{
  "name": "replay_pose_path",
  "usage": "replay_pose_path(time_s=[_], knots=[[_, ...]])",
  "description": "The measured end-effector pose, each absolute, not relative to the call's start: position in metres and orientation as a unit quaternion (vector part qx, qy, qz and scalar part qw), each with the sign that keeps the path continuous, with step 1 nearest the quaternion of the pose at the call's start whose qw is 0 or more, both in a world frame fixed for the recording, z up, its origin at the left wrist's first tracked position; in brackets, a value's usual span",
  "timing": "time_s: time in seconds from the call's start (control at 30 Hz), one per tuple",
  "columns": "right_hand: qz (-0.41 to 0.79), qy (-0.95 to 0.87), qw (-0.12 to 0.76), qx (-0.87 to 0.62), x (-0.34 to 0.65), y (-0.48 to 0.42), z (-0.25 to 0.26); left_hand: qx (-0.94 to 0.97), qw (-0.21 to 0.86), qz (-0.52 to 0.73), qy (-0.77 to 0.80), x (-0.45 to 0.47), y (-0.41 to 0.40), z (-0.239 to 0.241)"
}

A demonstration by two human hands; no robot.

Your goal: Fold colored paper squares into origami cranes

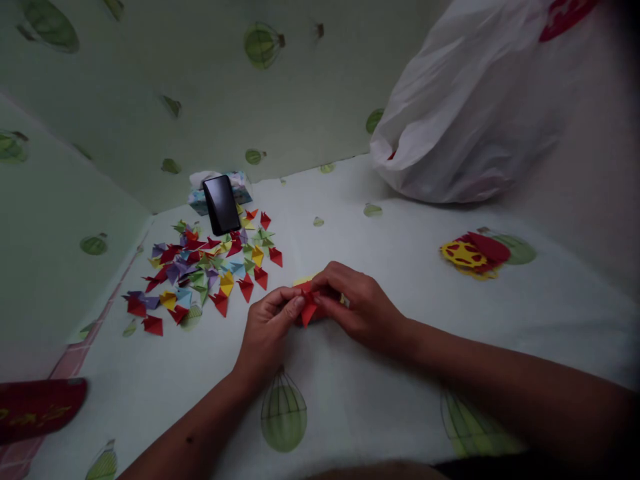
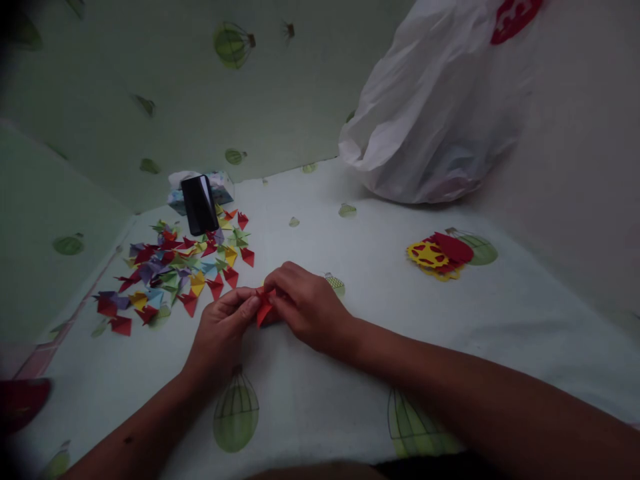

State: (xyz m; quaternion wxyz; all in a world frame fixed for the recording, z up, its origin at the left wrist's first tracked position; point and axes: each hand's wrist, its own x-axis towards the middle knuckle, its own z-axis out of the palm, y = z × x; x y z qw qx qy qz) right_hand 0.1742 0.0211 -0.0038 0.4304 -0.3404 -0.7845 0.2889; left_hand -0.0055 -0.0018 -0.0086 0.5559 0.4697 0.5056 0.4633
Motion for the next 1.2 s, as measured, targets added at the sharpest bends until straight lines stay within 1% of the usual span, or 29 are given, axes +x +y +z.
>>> replay_pose_path(time_s=[0.13, 0.37, 0.6, 0.97, 1.2], knots=[[0.228, -0.827, 0.406, -0.317, 0.1748, 0.0217, -0.0035, 0.451, 0.574, 0.464, 0.501, -0.0048, -0.0036, -0.0088], [0.175, -0.855, 0.380, -0.307, 0.1759, 0.0212, -0.0027, 0.478, 0.569, 0.452, 0.492, -0.0065, -0.0031, -0.0053], [0.102, -0.871, 0.392, -0.279, 0.1761, 0.0220, -0.0049, 0.486, 0.571, 0.439, 0.495, -0.0072, -0.0028, -0.0055], [0.036, -0.884, 0.378, -0.271, 0.1750, 0.0215, -0.0050, 0.490, 0.576, 0.444, 0.480, -0.0072, -0.0038, -0.0074], [0.032, -0.881, 0.382, -0.277, 0.1746, 0.0211, -0.0074, 0.486, 0.569, 0.441, 0.495, -0.0070, -0.0043, -0.0073]])
